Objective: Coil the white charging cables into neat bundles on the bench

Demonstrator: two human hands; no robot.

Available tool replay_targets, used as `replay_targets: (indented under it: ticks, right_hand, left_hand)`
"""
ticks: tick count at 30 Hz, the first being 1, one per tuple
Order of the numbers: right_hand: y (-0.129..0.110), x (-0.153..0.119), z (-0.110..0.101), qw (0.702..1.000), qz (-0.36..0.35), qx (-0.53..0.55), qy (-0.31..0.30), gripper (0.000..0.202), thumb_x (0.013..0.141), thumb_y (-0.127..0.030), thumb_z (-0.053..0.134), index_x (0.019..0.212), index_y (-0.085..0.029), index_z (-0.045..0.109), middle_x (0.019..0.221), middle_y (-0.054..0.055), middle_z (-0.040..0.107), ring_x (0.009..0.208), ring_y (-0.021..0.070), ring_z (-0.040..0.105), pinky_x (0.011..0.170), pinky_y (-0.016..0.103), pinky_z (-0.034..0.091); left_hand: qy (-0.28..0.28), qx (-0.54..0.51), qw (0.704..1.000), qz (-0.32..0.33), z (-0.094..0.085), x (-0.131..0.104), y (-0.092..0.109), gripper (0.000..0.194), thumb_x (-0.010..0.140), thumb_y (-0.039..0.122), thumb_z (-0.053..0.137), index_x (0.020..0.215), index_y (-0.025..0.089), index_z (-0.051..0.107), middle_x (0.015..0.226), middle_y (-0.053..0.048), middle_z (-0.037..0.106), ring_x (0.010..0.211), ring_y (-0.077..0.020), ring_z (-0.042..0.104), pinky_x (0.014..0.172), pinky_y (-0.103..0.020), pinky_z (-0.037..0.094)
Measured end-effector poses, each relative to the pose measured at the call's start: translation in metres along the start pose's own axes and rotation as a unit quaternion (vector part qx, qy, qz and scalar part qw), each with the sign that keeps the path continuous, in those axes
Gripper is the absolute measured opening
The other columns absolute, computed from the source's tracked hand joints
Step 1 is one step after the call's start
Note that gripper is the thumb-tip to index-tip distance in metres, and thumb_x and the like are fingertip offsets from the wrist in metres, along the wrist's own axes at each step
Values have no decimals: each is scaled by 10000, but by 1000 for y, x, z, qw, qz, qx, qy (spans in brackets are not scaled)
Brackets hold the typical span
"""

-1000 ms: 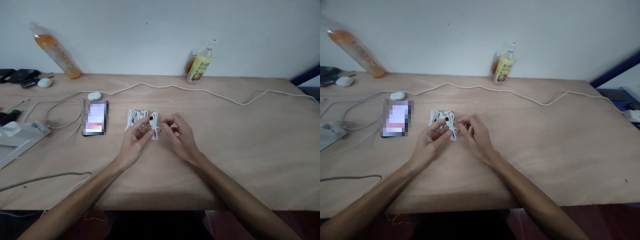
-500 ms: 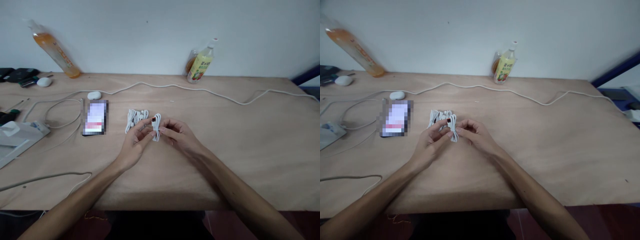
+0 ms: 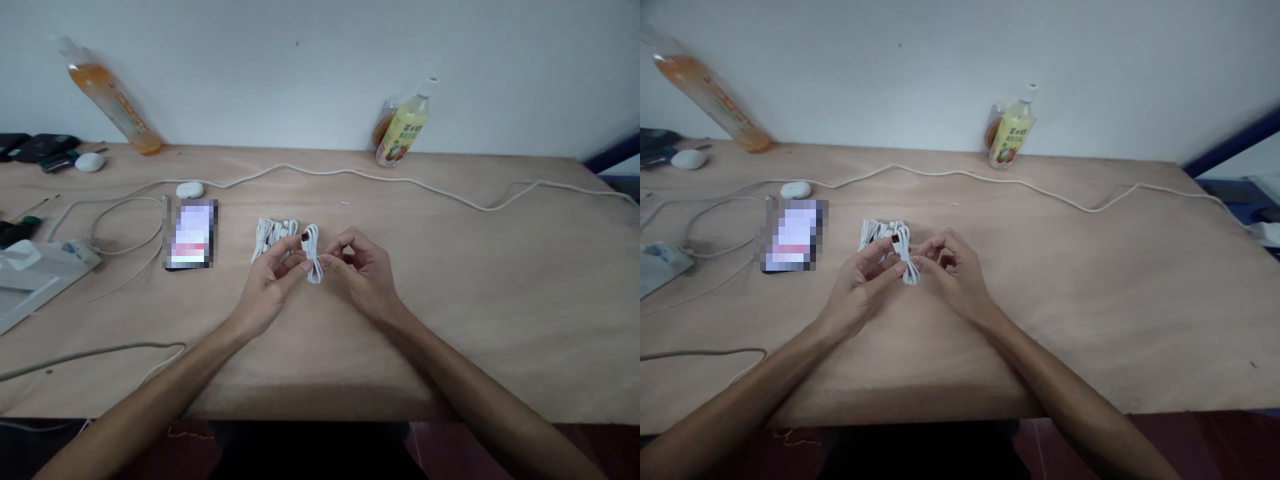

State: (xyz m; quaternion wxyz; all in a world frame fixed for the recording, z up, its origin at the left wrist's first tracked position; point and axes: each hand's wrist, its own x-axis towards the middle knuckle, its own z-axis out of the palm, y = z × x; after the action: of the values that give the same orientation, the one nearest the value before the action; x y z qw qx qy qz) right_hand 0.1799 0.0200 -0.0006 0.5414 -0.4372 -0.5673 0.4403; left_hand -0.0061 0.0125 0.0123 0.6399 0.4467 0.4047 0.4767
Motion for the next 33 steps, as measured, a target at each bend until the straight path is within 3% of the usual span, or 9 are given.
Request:
replay_targets:
  ticks: [3,11,22,25,27,31,33]
  right_hand:
    - [2,0,1,1000,7,6,19,197,837,-392,891,820,-241,765,808,-4,676,738,155,582,607,286,459]
    - [-1,4,-5,996,81,40,-3,166,783,-389,907,880,-260,867,787,9,751,735,170,614,641,313,504]
    - [-4,3,-5,996,83,19,-18,172,810,-394,885,844,-234,832,782,16,747,709,159,589,603,295,467]
    - [-3,0,-4,999,36,-2,-20,120,864,-342,849,842,-235,799,787,5,711,714,157,591,603,290,467]
    - [-3,-3,-4,998,-33,-47,-5,81,913,-282,816,849,-244,786,815,5,696,730,159,596,599,289,467]
    - [-2,-7,-4,966,-194,-172,17,154,997,-204,729,869,-268,784,853,22,678,770,181,602,610,308,485]
    - [-3,-8,-3,959,-213,-188,16,152,1008,-209,714,884,-270,776,866,26,675,769,182,599,606,310,487]
  left_hand:
    - [4,-13,1000,3,1,0,0,383,796,286,968,1114,228,760,1002,-19,781,941,-206,767,884,-331,617]
    - [10,-34,999,8,2,3,0,396,801,274,964,1145,233,773,1131,-46,817,1017,-230,804,937,-365,642]
    - [11,-66,998,-6,2,6,-1,399,728,229,1003,1051,200,770,944,-25,851,900,-215,828,865,-347,675]
    - [15,-64,998,-10,2,7,-1,396,729,251,1008,1043,202,773,916,-18,848,875,-211,828,831,-335,684]
    - [14,-69,997,-12,2,8,-2,395,721,260,1016,1025,207,769,882,-4,836,850,-203,822,812,-329,690]
    - [11,-82,997,-11,1,7,-2,352,758,278,998,997,209,749,884,-1,823,830,-186,806,803,-326,691]
    - [7,-72,997,-4,1,6,-1,355,782,285,985,1032,208,745,920,-13,825,871,-199,812,838,-344,689]
